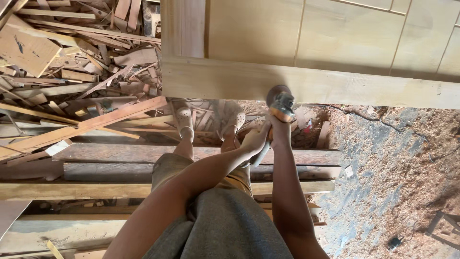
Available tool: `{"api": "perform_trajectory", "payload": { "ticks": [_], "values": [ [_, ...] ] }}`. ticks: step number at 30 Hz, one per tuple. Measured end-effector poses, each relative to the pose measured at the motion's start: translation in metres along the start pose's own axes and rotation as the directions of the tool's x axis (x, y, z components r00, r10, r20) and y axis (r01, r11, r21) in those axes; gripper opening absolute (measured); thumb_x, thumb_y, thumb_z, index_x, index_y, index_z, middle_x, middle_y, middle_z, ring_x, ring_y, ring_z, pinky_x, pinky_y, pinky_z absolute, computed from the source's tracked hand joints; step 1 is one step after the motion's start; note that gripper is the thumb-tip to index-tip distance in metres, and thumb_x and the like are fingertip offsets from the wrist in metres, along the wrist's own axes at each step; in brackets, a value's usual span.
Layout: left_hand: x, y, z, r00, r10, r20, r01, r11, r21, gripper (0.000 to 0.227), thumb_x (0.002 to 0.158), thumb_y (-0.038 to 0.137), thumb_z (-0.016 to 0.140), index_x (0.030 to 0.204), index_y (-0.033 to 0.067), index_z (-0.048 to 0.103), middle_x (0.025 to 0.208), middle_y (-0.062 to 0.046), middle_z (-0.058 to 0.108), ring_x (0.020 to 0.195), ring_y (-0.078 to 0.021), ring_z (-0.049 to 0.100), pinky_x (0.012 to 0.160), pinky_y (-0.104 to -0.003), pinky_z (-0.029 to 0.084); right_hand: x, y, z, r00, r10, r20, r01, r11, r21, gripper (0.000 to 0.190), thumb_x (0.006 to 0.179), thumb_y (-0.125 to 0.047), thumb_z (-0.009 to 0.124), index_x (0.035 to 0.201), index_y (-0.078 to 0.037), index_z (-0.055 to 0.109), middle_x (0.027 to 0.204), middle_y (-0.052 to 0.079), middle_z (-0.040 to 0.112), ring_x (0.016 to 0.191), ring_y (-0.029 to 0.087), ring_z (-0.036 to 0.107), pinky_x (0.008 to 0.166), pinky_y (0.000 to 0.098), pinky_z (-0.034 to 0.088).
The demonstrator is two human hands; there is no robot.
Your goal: The person uses an orbital sander to smooth the surface of a large wooden panel with a geometric pattern. The person moves the sander systematically across the flat surfaces and along the edges of the panel.
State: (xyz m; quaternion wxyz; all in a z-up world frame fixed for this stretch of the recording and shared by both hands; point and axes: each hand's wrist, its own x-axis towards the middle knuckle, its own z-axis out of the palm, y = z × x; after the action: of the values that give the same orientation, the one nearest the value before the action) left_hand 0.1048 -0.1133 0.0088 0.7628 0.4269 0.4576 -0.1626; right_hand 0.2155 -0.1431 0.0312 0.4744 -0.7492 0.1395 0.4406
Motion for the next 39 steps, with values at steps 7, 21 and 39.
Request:
{"api": "perform_trajectory", "payload": {
  "ticks": [7, 21, 39],
  "values": [
    [-0.022, -0.021, -0.036, 0.994, 0.06, -0.094, -0.081, 0.967, -0.24, 0.069, 0.101, 0.063, 0.034, 0.094, 0.0022, 0.065, 0.08, -0.016, 0.07, 0.063, -0.0192, 0.066, 0.061, -0.036, 0.055, 0.002, 0.026, 0.044, 0.999, -0.044, -0.028, 0.034, 0.956, -0.29, 0.033, 0.075, -0.009, 0.081, 0.105, -0.002, 0.067, 0.087, 0.006, 0.07, 0.07, 0.017, 0.07, 0.066, 0.031, 0.061],
    [-0.061, -0.078, -0.139, 0.961, 0.031, -0.275, -0.176, 0.836, -0.52, 0.062, 0.106, 0.055, 0.02, 0.095, 0.0076, 0.059, 0.075, -0.01, 0.064, 0.061, -0.0206, 0.065, 0.06, -0.038, 0.057, -0.044, 0.058, 0.193, 0.956, -0.101, 0.276, 0.219, 0.871, -0.44, 0.034, 0.067, -0.011, 0.08, 0.098, -0.002, 0.071, 0.085, 0.009, 0.075, 0.068, 0.017, 0.073, 0.064, 0.031, 0.062],
    [-0.006, -0.078, -0.045, 0.969, 0.174, -0.175, -0.187, 0.98, -0.062, 0.071, 0.115, 0.057, 0.03, 0.092, 0.0021, 0.069, 0.075, -0.007, 0.067, 0.064, -0.0087, 0.061, 0.061, -0.027, 0.047, -0.013, 0.045, 0.065, 0.996, -0.057, 0.064, 0.074, 0.948, -0.308, 0.039, 0.073, -0.008, 0.074, 0.11, -0.002, 0.065, 0.088, 0.008, 0.071, 0.068, 0.016, 0.07, 0.059, 0.0289, 0.062]
  ]
}}
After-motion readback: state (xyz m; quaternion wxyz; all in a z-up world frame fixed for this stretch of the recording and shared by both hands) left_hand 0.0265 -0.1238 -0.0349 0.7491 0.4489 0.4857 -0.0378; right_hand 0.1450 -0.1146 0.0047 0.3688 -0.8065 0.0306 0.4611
